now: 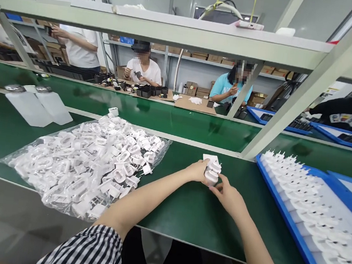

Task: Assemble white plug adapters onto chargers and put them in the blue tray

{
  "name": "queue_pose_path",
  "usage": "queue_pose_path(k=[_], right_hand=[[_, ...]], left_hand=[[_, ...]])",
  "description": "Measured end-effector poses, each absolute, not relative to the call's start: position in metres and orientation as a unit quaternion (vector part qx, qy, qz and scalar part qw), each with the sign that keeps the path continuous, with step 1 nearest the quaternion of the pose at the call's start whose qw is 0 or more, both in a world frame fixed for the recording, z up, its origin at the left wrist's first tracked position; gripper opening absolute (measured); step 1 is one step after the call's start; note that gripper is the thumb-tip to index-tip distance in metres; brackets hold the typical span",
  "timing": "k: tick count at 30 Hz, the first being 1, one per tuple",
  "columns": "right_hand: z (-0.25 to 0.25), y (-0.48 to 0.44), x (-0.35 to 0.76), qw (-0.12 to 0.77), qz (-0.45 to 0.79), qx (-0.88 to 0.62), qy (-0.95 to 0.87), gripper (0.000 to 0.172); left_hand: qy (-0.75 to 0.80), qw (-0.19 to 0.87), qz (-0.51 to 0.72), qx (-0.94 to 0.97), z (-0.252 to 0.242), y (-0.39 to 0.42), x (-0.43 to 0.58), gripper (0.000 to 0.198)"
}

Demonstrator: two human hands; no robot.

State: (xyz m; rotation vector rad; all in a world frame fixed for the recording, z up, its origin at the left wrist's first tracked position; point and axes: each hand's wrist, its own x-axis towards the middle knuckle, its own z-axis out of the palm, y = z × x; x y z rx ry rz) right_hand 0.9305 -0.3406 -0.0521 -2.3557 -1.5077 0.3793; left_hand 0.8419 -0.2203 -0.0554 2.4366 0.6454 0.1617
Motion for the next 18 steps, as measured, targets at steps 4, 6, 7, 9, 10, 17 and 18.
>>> queue_pose_path(k=[4,6,7,9,10,17,18], right_hand=[[-0.054,-0.359,0.933,0.166,0.160,-0.825,-0.516,0.040],[-0.051,-0.366,0.932,0.173,0.173,-0.818,-0.521,0.035],[-0.050,-0.368,0.930,0.177,0.181,-0.812,-0.526,0.033],[-0.045,-0.368,0.924,0.187,0.206,-0.789,-0.547,0.029],[-0.042,-0.367,0.919,0.191,0.223,-0.773,-0.562,0.027],[-0.017,-0.348,0.885,0.179,0.305,-0.682,-0.640,0.029],[-0.014,-0.343,0.882,0.176,0.311,-0.672,-0.649,0.028]], left_hand=[[0.196,0.354,0.072,0.912,-0.060,-0.212,0.854,0.072],[0.194,0.364,0.070,0.908,-0.062,-0.215,0.859,0.067],[0.196,0.363,0.072,0.908,-0.063,-0.219,0.863,0.065],[0.204,0.353,0.073,0.910,-0.066,-0.229,0.871,0.065],[0.209,0.347,0.071,0.912,-0.066,-0.235,0.875,0.065],[0.229,0.229,0.085,0.942,-0.029,-0.222,0.837,0.065],[0.260,0.204,0.090,0.939,-0.021,-0.210,0.817,0.056]])
